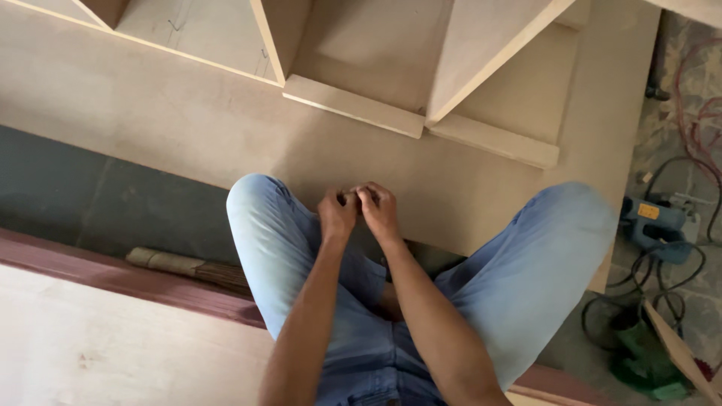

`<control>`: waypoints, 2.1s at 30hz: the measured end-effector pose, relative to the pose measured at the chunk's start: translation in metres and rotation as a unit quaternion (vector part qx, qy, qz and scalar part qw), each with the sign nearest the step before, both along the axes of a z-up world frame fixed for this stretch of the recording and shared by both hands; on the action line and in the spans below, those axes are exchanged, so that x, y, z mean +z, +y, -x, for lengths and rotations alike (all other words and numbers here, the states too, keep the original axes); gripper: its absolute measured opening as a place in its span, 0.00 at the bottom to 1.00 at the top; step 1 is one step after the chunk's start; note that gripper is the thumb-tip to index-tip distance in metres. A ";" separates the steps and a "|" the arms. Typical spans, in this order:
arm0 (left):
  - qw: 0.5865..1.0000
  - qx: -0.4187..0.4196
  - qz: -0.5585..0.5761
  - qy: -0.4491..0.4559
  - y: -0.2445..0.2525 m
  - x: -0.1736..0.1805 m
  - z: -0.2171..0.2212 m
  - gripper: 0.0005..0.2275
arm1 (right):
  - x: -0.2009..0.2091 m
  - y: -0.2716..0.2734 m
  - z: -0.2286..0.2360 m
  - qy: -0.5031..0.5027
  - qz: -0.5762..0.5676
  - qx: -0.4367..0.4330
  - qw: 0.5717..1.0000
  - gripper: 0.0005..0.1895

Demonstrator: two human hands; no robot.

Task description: The person uses a circular saw to cut wooden pieces and then assembles them into a wooden structure. They fit the cut pieces into place and secure them with nails.

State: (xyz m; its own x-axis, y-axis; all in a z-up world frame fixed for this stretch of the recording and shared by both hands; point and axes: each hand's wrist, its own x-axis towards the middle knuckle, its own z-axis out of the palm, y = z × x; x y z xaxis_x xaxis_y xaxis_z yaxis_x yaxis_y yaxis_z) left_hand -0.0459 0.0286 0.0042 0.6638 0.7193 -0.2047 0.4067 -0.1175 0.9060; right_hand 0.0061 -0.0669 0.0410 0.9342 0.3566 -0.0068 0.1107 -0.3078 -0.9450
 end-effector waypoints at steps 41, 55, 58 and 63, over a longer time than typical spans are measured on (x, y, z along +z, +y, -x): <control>0.977 -0.178 0.059 -0.099 -0.046 0.041 -0.007 0.08 | 0.072 -0.067 0.020 0.104 -0.034 -0.118 0.987 0.12; 0.962 -0.239 0.087 -0.100 -0.077 0.067 -0.016 0.07 | 0.062 -0.113 0.015 0.131 -0.171 -0.136 0.967 0.13; 0.972 -0.205 0.049 -0.102 -0.065 0.055 -0.012 0.08 | 0.050 -0.100 0.011 0.118 -0.123 -0.111 0.979 0.14; 0.986 -0.147 0.056 -0.056 -0.055 0.037 -0.008 0.09 | 0.032 -0.087 0.011 0.143 -0.130 -0.074 0.978 0.15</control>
